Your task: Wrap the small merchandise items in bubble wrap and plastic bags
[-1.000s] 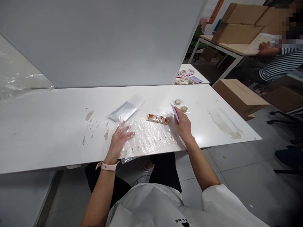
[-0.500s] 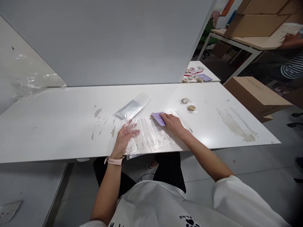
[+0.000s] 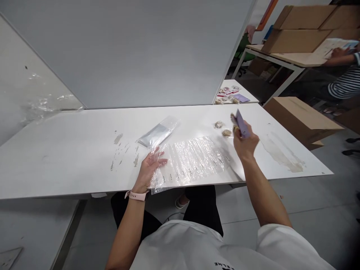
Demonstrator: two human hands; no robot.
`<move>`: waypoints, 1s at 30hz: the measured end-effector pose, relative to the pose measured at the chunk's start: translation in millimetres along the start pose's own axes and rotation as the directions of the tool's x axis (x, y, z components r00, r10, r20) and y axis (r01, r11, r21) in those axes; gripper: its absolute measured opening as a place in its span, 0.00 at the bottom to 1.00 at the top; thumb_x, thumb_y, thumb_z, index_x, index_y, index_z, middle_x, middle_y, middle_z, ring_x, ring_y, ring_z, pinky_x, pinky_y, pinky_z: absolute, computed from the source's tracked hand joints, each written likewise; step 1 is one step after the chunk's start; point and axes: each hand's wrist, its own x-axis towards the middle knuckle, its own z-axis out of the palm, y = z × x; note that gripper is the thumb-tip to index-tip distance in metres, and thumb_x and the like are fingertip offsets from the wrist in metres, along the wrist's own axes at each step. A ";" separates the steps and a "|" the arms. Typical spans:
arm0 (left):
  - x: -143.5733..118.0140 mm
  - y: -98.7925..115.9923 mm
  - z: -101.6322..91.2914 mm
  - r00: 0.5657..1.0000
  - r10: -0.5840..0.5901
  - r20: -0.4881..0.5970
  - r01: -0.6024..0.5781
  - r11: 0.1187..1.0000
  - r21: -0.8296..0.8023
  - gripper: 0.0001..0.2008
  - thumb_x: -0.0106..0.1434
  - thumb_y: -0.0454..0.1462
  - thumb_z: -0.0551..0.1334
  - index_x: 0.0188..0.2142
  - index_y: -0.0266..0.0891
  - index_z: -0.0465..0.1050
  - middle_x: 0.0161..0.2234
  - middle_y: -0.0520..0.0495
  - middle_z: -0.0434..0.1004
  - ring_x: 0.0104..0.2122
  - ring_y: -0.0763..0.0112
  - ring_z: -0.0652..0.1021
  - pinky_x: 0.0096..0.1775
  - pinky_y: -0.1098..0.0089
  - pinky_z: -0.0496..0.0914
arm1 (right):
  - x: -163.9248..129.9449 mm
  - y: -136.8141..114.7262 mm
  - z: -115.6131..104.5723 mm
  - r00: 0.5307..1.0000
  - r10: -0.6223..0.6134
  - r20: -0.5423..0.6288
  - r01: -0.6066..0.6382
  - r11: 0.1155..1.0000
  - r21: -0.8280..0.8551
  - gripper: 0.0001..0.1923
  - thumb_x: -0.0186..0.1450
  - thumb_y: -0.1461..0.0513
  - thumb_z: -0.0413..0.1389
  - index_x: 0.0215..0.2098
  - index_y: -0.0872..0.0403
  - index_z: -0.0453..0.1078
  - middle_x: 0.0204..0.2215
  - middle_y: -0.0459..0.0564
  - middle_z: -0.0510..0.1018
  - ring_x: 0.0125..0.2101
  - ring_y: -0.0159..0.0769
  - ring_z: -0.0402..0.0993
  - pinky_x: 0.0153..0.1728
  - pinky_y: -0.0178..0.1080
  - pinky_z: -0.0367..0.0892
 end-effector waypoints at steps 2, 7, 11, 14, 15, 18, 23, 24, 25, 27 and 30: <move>0.8 -1.8 -0.2 1.000 0.013 0.007 -0.013 1.000 0.005 0.31 0.62 0.35 0.67 0.64 0.41 0.65 0.59 0.37 0.72 0.47 0.61 0.82 0.58 0.50 0.70 | 0.3 22.9 -7.8 0.998 -0.017 -0.056 0.002 0.968 -0.253 0.30 0.67 0.57 0.48 0.67 0.54 0.62 0.55 0.62 0.75 0.51 0.56 0.71 0.49 0.57 0.65; -2.0 1.4 -1.2 1.000 -0.015 -0.001 0.016 0.998 0.065 0.30 0.63 0.37 0.66 0.64 0.42 0.65 0.60 0.37 0.71 0.50 0.58 0.80 0.58 0.50 0.69 | -15.4 57.9 3.6 0.976 0.071 0.205 0.032 0.886 -0.462 0.40 0.63 0.44 0.53 0.69 0.53 0.56 0.70 0.62 0.54 0.66 0.63 0.51 0.60 0.64 0.53; -23.0 18.7 -3.2 0.970 0.106 -0.217 -0.011 0.917 0.398 0.32 0.64 0.39 0.65 0.66 0.47 0.61 0.65 0.39 0.64 0.60 0.50 0.71 0.61 0.48 0.65 | -25.6 60.6 9.6 0.985 0.037 0.168 0.053 0.864 -0.500 0.47 0.62 0.38 0.51 0.72 0.47 0.46 0.73 0.61 0.39 0.70 0.65 0.34 0.60 0.73 0.43; -45.5 30.8 2.6 0.882 0.412 -0.228 -0.193 0.758 0.623 0.29 0.67 0.39 0.62 0.66 0.50 0.61 0.65 0.43 0.62 0.64 0.50 0.65 0.64 0.48 0.60 | -29.8 58.4 7.6 0.980 0.019 0.196 0.085 0.856 -0.509 0.45 0.63 0.37 0.50 0.72 0.42 0.45 0.73 0.57 0.33 0.70 0.68 0.28 0.57 0.78 0.41; -51.7 31.6 6.3 0.872 0.461 -0.168 -0.248 0.710 0.660 0.27 0.68 0.39 0.62 0.65 0.50 0.64 0.64 0.44 0.65 0.64 0.51 0.65 0.65 0.49 0.59 | -31.1 57.7 7.9 0.979 0.029 0.203 0.079 0.859 -0.506 0.45 0.63 0.37 0.50 0.72 0.42 0.44 0.73 0.57 0.32 0.70 0.68 0.28 0.56 0.79 0.42; -60.6 19.6 16.8 0.911 0.408 0.057 -0.328 0.633 0.701 0.22 0.69 0.40 0.59 0.62 0.51 0.68 0.60 0.45 0.71 0.61 0.52 0.69 0.63 0.49 0.63 | -33.2 54.2 15.6 0.969 0.056 0.242 0.073 0.867 -0.493 0.45 0.64 0.37 0.49 0.73 0.41 0.42 0.73 0.58 0.30 0.69 0.70 0.28 0.53 0.81 0.44; -46.2 -24.7 15.7 0.921 0.366 0.134 -0.328 0.543 0.773 0.21 0.70 0.42 0.58 0.61 0.48 0.69 0.62 0.42 0.69 0.63 0.49 0.67 0.62 0.44 0.63 | -15.3 39.1 46.4 0.956 0.015 0.294 0.140 0.857 -0.497 0.39 0.67 0.38 0.46 0.71 0.40 0.49 0.74 0.58 0.34 0.70 0.69 0.30 0.53 0.81 0.44; -42.3 -31.5 13.3 0.914 0.386 0.127 -0.331 0.524 0.785 0.21 0.70 0.42 0.58 0.61 0.47 0.69 0.61 0.42 0.69 0.63 0.49 0.67 0.62 0.44 0.63 | -6.6 35.7 53.6 0.951 0.011 0.310 0.153 0.853 -0.499 0.37 0.68 0.39 0.46 0.71 0.40 0.51 0.74 0.56 0.35 0.70 0.68 0.29 0.54 0.81 0.44; -38.9 -36.7 10.8 0.905 0.407 0.122 -0.335 0.505 0.795 0.20 0.70 0.41 0.58 0.60 0.47 0.70 0.61 0.42 0.70 0.62 0.49 0.67 0.61 0.44 0.64 | 3.7 32.8 60.7 0.946 0.009 0.325 0.163 0.851 -0.500 0.36 0.68 0.39 0.45 0.70 0.38 0.53 0.74 0.55 0.35 0.70 0.66 0.29 0.55 0.81 0.43; -34.2 -42.8 6.8 0.887 0.444 0.126 -0.347 0.461 0.817 0.19 0.70 0.40 0.58 0.60 0.47 0.71 0.60 0.42 0.72 0.61 0.50 0.69 0.60 0.45 0.65 | 28.0 29.3 74.3 0.939 0.029 0.342 0.154 0.854 -0.497 0.35 0.67 0.38 0.45 0.69 0.36 0.55 0.74 0.52 0.37 0.71 0.64 0.28 0.55 0.80 0.42; -31.9 -45.6 4.0 0.866 0.477 0.149 -0.362 0.394 0.845 0.19 0.70 0.39 0.57 0.60 0.48 0.71 0.59 0.42 0.73 0.60 0.50 0.70 0.58 0.45 0.68 | 67.0 30.9 91.7 0.942 0.115 0.316 0.060 0.867 -0.494 0.33 0.67 0.39 0.45 0.68 0.37 0.58 0.74 0.52 0.41 0.71 0.62 0.31 0.56 0.79 0.39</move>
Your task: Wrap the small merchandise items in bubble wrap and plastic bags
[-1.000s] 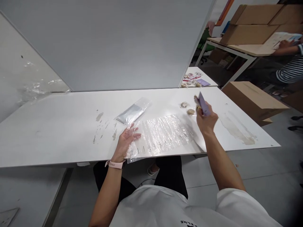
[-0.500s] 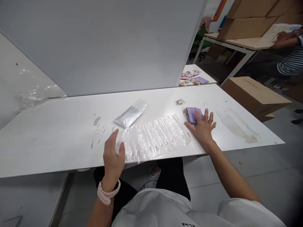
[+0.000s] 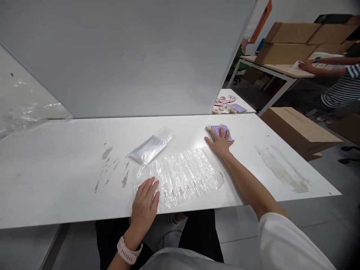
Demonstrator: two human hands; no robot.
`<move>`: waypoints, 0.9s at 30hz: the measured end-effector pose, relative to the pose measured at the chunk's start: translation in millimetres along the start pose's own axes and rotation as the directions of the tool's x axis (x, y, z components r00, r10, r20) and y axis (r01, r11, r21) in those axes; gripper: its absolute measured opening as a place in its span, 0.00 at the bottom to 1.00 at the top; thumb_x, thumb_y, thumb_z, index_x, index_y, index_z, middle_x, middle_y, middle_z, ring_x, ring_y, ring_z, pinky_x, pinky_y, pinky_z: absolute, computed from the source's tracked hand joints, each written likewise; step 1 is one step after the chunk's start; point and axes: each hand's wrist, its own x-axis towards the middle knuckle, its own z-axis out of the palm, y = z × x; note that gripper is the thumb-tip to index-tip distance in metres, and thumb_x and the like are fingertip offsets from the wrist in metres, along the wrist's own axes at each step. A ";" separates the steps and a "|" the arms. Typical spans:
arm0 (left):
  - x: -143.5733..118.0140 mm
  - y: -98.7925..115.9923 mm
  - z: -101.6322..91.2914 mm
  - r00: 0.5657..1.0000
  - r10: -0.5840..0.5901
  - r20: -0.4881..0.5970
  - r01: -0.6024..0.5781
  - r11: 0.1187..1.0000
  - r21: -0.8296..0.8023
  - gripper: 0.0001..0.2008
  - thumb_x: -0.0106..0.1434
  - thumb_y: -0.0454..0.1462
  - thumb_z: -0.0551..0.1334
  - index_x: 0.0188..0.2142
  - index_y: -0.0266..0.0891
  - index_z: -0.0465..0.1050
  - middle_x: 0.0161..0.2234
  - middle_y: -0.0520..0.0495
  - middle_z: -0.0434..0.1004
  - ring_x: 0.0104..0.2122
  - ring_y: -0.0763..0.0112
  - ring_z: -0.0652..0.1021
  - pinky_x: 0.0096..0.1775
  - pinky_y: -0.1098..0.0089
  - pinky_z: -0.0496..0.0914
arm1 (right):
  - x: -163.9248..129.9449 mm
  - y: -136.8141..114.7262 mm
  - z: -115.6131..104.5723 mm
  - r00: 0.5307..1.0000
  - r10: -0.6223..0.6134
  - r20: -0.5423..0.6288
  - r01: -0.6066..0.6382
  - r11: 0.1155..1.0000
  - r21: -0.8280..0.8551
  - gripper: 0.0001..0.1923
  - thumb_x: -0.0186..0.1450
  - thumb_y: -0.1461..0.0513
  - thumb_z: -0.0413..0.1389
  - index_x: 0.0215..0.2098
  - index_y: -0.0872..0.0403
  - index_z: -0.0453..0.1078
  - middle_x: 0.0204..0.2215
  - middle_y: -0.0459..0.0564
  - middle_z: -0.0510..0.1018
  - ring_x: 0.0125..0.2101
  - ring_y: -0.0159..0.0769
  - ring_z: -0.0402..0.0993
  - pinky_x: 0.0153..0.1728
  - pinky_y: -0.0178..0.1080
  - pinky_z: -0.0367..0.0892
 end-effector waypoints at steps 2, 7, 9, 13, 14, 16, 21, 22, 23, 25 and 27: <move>-0.5 -0.2 0.2 1.000 0.018 -0.005 -0.017 1.000 0.021 0.20 0.70 0.38 0.57 0.61 0.49 0.70 0.59 0.43 0.73 0.60 0.50 0.70 0.57 0.46 0.69 | 25.6 1.4 1.6 0.998 0.065 -0.014 -0.064 0.998 0.028 0.32 0.68 0.41 0.44 0.67 0.39 0.61 0.73 0.54 0.44 0.71 0.61 0.32 0.57 0.78 0.37; -0.1 2.1 1.0 0.995 0.084 -0.049 -0.080 0.993 0.088 0.22 0.69 0.34 0.58 0.62 0.50 0.69 0.58 0.46 0.74 0.59 0.52 0.72 0.56 0.49 0.71 | 74.7 14.7 3.6 0.990 0.123 -0.074 -0.116 0.989 0.097 0.34 0.70 0.43 0.43 0.67 0.51 0.62 0.71 0.66 0.45 0.69 0.66 0.34 0.54 0.77 0.36; 1.1 3.3 1.5 0.991 0.119 -0.064 -0.110 0.985 0.129 0.23 0.68 0.33 0.58 0.62 0.49 0.68 0.58 0.46 0.74 0.59 0.53 0.72 0.55 0.51 0.72 | 89.8 20.6 4.6 0.984 0.156 -0.087 -0.147 0.983 0.108 0.36 0.69 0.42 0.45 0.67 0.53 0.62 0.71 0.68 0.45 0.69 0.67 0.34 0.54 0.77 0.35; 3.2 5.7 2.4 0.978 0.190 -0.089 -0.164 0.956 0.242 0.21 0.68 0.30 0.58 0.60 0.43 0.70 0.56 0.43 0.76 0.58 0.55 0.73 0.53 0.56 0.74 | 109.5 27.5 10.9 0.965 0.236 -0.113 -0.225 0.969 0.099 0.40 0.67 0.38 0.45 0.70 0.48 0.55 0.73 0.64 0.41 0.70 0.65 0.30 0.57 0.78 0.33; 3.6 6.4 2.6 0.975 0.202 -0.094 -0.171 0.949 0.266 0.20 0.68 0.30 0.59 0.59 0.41 0.70 0.56 0.43 0.76 0.58 0.56 0.74 0.52 0.57 0.74 | 111.4 27.7 13.3 0.966 0.214 -0.147 -0.205 0.976 0.076 0.41 0.67 0.38 0.44 0.71 0.47 0.52 0.73 0.62 0.40 0.70 0.65 0.29 0.58 0.78 0.32; 4.6 7.8 2.9 0.972 0.213 -0.101 -0.174 0.937 0.302 0.18 0.68 0.30 0.59 0.57 0.39 0.71 0.55 0.42 0.77 0.57 0.56 0.74 0.51 0.59 0.74 | 112.4 26.3 18.2 0.968 0.073 -0.240 -0.082 0.996 -0.024 0.40 0.67 0.39 0.44 0.72 0.45 0.50 0.73 0.58 0.39 0.71 0.64 0.28 0.58 0.78 0.30; 7.9 9.6 4.2 0.963 0.238 -0.126 -0.183 0.921 0.345 0.17 0.68 0.30 0.60 0.55 0.39 0.73 0.54 0.43 0.78 0.55 0.57 0.75 0.50 0.61 0.73 | 113.0 18.5 28.2 0.853 -0.456 -0.254 0.397 0.883 -0.253 0.30 0.67 0.42 0.49 0.64 0.40 0.65 0.72 0.46 0.48 0.71 0.54 0.32 0.63 0.67 0.23; 8.4 9.6 4.4 0.961 0.243 -0.129 -0.186 0.919 0.348 0.17 0.68 0.30 0.60 0.55 0.39 0.73 0.53 0.44 0.78 0.55 0.57 0.75 0.50 0.61 0.73 | 114.4 17.2 29.5 0.833 -0.500 -0.238 0.442 0.859 -0.257 0.27 0.67 0.43 0.49 0.60 0.40 0.69 0.72 0.46 0.50 0.71 0.52 0.33 0.64 0.65 0.23; 8.9 9.5 4.5 0.960 0.247 -0.130 -0.188 0.917 0.352 0.17 0.68 0.30 0.60 0.55 0.39 0.74 0.53 0.44 0.78 0.55 0.57 0.76 0.50 0.61 0.73 | 116.1 16.3 30.5 0.823 -0.520 -0.229 0.463 0.848 -0.259 0.25 0.67 0.43 0.49 0.56 0.41 0.72 0.71 0.45 0.52 0.71 0.51 0.35 0.65 0.63 0.24; 9.6 9.5 4.5 0.960 0.250 -0.127 -0.191 0.914 0.357 0.17 0.68 0.30 0.61 0.55 0.40 0.74 0.53 0.44 0.78 0.55 0.58 0.76 0.49 0.62 0.73 | 119.7 15.5 32.0 0.832 -0.500 -0.241 0.443 0.860 -0.256 0.22 0.68 0.44 0.49 0.49 0.44 0.76 0.70 0.46 0.56 0.71 0.50 0.38 0.66 0.61 0.27; 10.1 10.0 4.3 0.960 0.252 -0.125 -0.193 0.913 0.361 0.17 0.67 0.30 0.61 0.54 0.40 0.74 0.53 0.44 0.78 0.55 0.58 0.76 0.49 0.62 0.73 | 122.2 16.3 32.9 0.858 -0.430 -0.282 0.369 0.897 -0.244 0.20 0.68 0.46 0.49 0.44 0.47 0.77 0.68 0.48 0.59 0.70 0.50 0.40 0.65 0.61 0.29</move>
